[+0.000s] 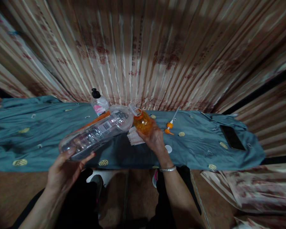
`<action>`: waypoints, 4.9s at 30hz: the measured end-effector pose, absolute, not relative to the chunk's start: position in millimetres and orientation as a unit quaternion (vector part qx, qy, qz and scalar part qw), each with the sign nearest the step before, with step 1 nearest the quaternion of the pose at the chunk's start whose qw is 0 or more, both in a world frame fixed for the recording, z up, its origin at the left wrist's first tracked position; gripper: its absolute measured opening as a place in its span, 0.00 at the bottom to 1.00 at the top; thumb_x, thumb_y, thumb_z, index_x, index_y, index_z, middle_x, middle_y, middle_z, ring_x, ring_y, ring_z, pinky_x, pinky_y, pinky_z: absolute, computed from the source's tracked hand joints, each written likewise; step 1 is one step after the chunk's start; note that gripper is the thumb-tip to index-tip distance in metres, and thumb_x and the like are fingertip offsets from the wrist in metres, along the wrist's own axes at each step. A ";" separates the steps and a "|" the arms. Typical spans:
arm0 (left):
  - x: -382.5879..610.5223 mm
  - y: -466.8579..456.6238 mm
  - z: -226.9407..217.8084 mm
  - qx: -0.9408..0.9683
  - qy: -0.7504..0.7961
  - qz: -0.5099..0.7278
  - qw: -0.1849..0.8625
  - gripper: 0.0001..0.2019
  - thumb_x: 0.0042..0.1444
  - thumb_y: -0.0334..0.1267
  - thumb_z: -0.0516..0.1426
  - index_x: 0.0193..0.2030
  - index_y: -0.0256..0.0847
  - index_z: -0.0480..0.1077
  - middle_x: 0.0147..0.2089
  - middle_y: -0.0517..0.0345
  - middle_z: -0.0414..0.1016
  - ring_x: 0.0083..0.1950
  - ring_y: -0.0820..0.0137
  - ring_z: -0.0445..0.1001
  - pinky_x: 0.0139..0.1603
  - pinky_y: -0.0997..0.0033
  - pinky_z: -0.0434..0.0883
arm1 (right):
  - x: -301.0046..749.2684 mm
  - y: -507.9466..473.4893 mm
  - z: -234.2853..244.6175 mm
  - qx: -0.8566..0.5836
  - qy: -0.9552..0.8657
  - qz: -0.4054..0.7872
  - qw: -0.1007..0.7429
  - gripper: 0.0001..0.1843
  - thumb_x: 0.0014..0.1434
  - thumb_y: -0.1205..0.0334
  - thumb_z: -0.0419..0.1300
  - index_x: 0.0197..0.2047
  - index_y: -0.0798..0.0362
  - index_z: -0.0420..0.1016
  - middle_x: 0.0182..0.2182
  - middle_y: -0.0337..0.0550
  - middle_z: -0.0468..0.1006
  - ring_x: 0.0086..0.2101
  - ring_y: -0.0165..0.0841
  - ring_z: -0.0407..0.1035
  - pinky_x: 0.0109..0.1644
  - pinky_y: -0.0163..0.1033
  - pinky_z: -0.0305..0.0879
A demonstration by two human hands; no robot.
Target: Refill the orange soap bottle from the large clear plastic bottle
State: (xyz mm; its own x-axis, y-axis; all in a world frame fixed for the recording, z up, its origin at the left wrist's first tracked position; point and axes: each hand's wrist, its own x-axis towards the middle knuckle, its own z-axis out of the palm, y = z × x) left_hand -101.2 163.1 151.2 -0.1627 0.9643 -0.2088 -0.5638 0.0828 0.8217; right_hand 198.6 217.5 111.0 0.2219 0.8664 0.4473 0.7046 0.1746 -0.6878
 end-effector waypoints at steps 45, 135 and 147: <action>-100.4 161.8 149.7 0.310 0.433 0.634 0.561 0.36 0.41 0.44 0.78 0.58 0.48 0.74 0.54 0.54 0.82 0.39 0.67 0.82 0.29 0.72 0.83 | 205.4 220.3 100.8 -0.637 -0.624 0.037 0.450 0.37 0.53 0.39 0.74 0.57 0.55 0.76 0.46 0.59 0.87 0.44 0.53 0.83 0.47 0.53 0.82; -96.2 144.5 160.8 0.322 0.427 0.650 0.540 0.35 0.45 0.38 0.74 0.62 0.58 0.74 0.59 0.58 0.77 0.45 0.65 0.76 0.33 0.72 0.80 | 206.5 219.2 102.7 -0.655 -0.612 0.053 0.441 0.44 0.50 0.31 0.72 0.59 0.56 0.76 0.45 0.59 0.87 0.44 0.55 0.84 0.45 0.53 0.82; -93.1 145.0 163.1 0.309 0.429 0.654 0.541 0.38 0.42 0.37 0.75 0.63 0.57 0.72 0.60 0.56 0.76 0.47 0.63 0.77 0.32 0.73 0.81 | 206.5 218.1 105.3 -0.656 -0.618 0.049 0.430 0.39 0.51 0.38 0.73 0.57 0.57 0.76 0.44 0.59 0.87 0.42 0.54 0.84 0.45 0.53 0.82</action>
State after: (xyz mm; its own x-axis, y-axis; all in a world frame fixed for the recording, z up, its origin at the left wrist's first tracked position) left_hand -93.1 145.0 163.1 -0.2237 0.9728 -0.0603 -0.4420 -0.0461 0.8958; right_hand 206.5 218.1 105.3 0.2311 0.8531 0.4678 0.7689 0.1344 -0.6251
